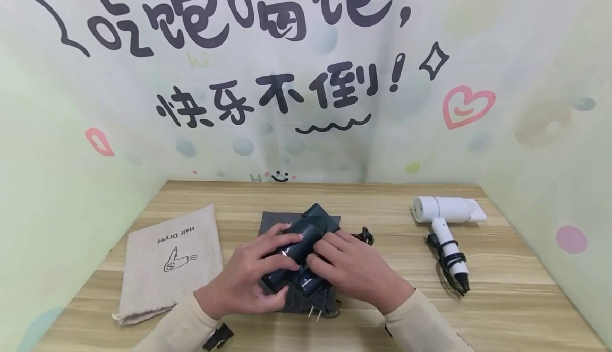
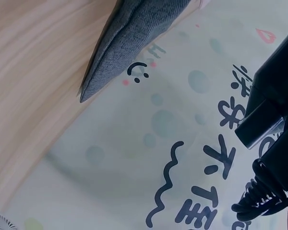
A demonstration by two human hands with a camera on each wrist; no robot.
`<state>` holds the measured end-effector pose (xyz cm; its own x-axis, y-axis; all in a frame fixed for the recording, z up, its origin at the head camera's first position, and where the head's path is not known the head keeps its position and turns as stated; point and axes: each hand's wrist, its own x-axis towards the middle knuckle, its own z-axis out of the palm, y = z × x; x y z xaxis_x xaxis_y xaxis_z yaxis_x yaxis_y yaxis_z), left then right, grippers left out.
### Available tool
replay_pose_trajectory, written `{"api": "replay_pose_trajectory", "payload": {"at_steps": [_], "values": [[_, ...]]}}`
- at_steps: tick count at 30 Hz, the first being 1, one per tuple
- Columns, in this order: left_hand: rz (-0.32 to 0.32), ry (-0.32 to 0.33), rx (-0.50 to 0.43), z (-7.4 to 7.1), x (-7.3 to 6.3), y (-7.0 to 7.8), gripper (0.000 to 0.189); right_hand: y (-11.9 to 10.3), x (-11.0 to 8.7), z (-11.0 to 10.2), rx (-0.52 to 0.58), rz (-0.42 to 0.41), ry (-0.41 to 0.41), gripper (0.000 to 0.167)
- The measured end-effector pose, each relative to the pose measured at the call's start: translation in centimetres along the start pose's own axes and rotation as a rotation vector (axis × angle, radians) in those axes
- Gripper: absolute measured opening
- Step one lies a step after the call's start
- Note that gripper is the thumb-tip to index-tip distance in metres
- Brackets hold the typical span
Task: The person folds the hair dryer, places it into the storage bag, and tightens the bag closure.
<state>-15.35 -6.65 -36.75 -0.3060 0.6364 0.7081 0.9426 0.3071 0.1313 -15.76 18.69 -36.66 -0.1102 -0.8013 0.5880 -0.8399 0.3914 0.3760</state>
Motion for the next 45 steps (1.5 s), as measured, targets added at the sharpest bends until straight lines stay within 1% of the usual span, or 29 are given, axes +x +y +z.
{"api": "replay_pose_trajectory", "payload": {"at_steps": [6,9,13,17,23,26,27,28,29,31,33,34,37,38,39,42,45], "values": [[-0.005,0.002,0.0,0.1,0.1,0.0,0.032,0.2,0.0,0.0,0.013,0.006,0.004,0.029],[0.013,0.004,-0.007,0.2,0.2,0.1,0.032,0.1,0.1,0.2,0.001,-0.015,0.03,0.026],[0.052,0.008,0.014,0.1,0.5,0.2,0.032,0.2,0.2,0.3,-0.022,-0.037,0.082,0.022],[0.065,0.004,0.024,-0.2,0.7,0.1,0.031,0.3,0.4,0.3,-0.032,-0.035,0.112,0.022],[0.065,0.006,0.002,-0.6,0.8,-0.2,0.03,0.4,0.6,0.1,-0.029,-0.012,0.105,0.022],[0.06,0.01,-0.023,-0.8,0.9,-0.5,0.032,0.5,0.6,-0.1,-0.013,0.003,0.078,0.023],[0.057,0.011,-0.029,-0.8,0.8,-0.5,0.032,0.6,0.5,-0.2,-0.006,0.003,0.066,0.017],[0.054,0.011,-0.036,-0.8,0.8,-0.6,0.032,0.7,0.4,-0.3,0.0,0.005,0.051,0.015],[0.052,0.011,-0.042,-0.9,0.8,-0.6,0.032,0.8,0.2,-0.5,0.007,0.006,0.035,0.021],[0.05,0.011,-0.047,-0.9,0.6,-0.7,0.032,0.9,-0.1,-0.8,0.023,0.006,0.001,0.043],[0.055,0.01,-0.046,-0.8,0.5,-0.7,0.033,1.0,-0.4,-1.1,0.027,0.002,-0.039,0.06],[0.06,0.007,-0.047,-0.8,0.4,-0.8,0.033,1.0,-0.5,-1.3,0.029,0.0,-0.06,0.058],[0.082,-0.002,-0.048,-0.6,0.2,-0.9,0.033,1.0,-0.9,-1.5,0.029,-0.015,-0.115,0.04],[0.089,-0.008,-0.054,-0.6,0.1,-1.0,0.033,0.9,-0.9,-1.5,0.027,-0.021,-0.134,0.036],[0.094,-0.016,-0.061,-0.6,0.0,-1.1,0.032,0.9,-1.0,-1.5,0.025,-0.028,-0.146,0.035],[0.104,-0.036,-0.076,-0.6,-0.2,-1.3,0.031,0.7,-1.1,-1.4,0.004,-0.045,-0.179,0.039],[0.106,-0.059,-0.069,-0.6,-0.4,-1.5,0.031,0.6,-1.2,-1.3,-0.019,-0.058,-0.211,0.04]]}}
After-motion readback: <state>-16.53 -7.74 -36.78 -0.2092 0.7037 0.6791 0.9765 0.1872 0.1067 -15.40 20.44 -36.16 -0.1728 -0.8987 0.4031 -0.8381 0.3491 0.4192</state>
